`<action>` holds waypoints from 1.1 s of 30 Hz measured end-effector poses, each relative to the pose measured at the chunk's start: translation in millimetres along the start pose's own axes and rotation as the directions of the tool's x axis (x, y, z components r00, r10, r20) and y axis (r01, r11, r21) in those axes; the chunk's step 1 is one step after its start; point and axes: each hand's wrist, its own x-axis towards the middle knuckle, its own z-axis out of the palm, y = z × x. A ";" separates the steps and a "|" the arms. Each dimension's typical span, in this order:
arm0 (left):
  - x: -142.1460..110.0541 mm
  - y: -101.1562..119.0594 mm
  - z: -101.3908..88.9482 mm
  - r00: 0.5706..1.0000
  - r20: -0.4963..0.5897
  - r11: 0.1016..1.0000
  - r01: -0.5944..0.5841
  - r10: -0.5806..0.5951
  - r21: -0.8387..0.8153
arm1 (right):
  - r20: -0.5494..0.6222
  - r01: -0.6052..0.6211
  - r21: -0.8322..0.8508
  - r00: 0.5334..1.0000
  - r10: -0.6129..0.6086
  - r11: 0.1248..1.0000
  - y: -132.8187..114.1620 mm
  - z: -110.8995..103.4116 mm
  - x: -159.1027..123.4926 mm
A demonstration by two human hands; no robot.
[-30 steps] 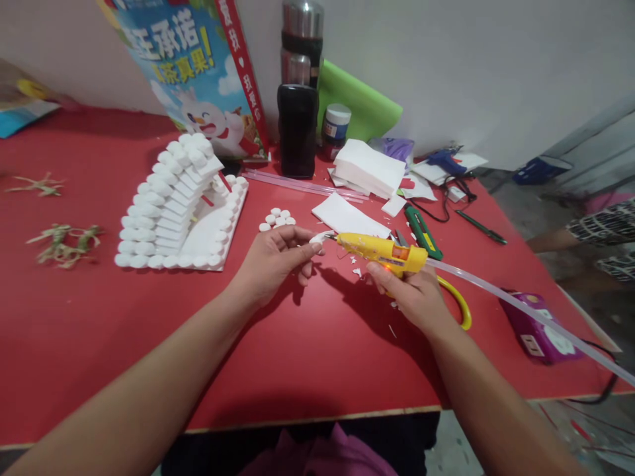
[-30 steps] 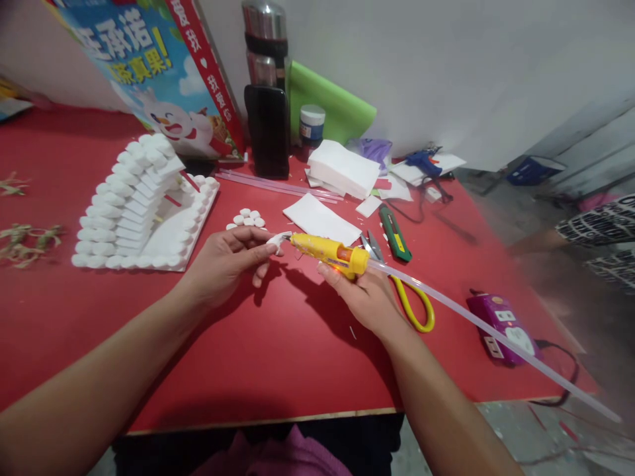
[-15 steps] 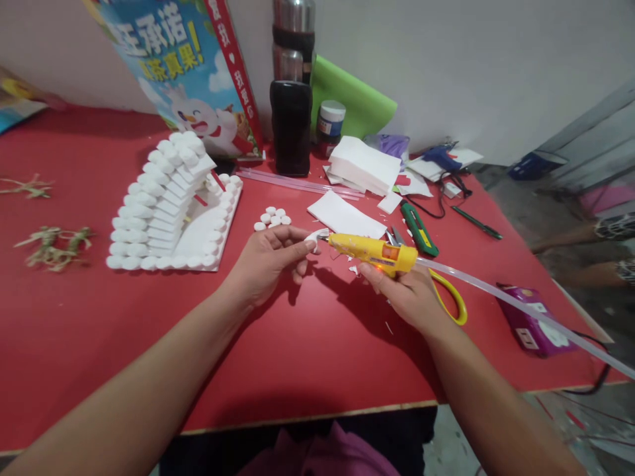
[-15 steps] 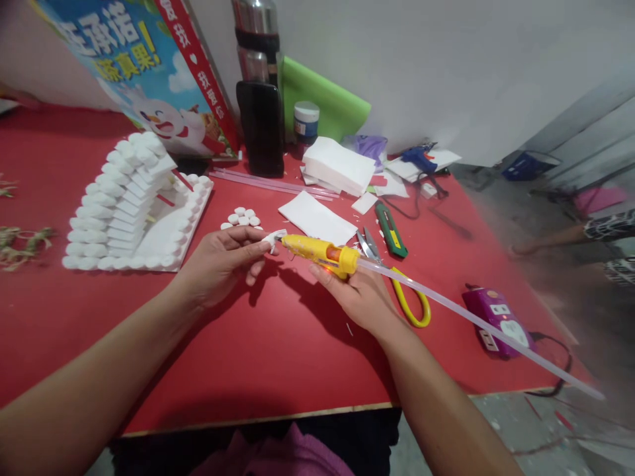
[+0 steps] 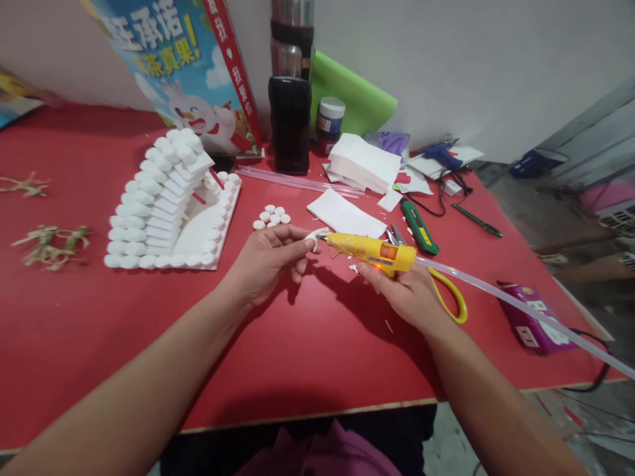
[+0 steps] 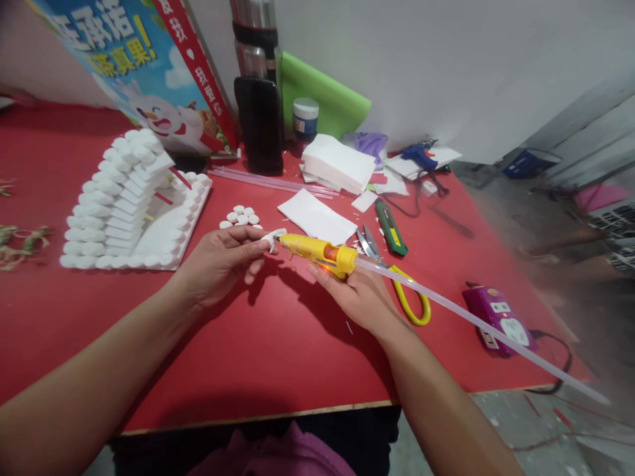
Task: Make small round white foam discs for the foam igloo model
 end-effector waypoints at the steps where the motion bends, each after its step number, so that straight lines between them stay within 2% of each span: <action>1: -0.1 0.5 0.3 1.000 0.002 1.000 0.006 -0.006 -0.013 | 0.000 -0.001 -0.005 1.000 0.001 1.000 0.1 0.0 0.0; 7: 1.2 4.3 1.8 0.999 -0.040 0.995 0.013 -0.017 -0.099 | -0.021 -0.013 0.022 1.000 0.014 1.000 0.8 -2.1 0.3; 15: 2.4 3.1 0.6 0.999 -0.022 0.990 0.028 -0.031 -0.140 | -0.038 -0.041 0.149 0.998 0.047 0.988 8.0 -1.8 -0.8; 21: 2.0 2.9 2.1 0.998 -0.022 0.986 0.055 -0.059 -0.156 | -0.044 0.052 0.055 0.998 -0.050 0.997 7.2 -0.7 -0.9; 28: 3.0 4.4 1.2 0.993 0.040 0.972 0.113 -0.107 -0.206 | -0.069 0.063 0.046 0.996 -0.060 0.997 5.0 -1.6 -0.4; 33: 3.8 3.5 -0.6 0.994 0.037 0.970 0.110 -0.105 -0.216 | -0.057 0.060 0.025 0.997 -0.059 0.998 3.8 -1.2 0.1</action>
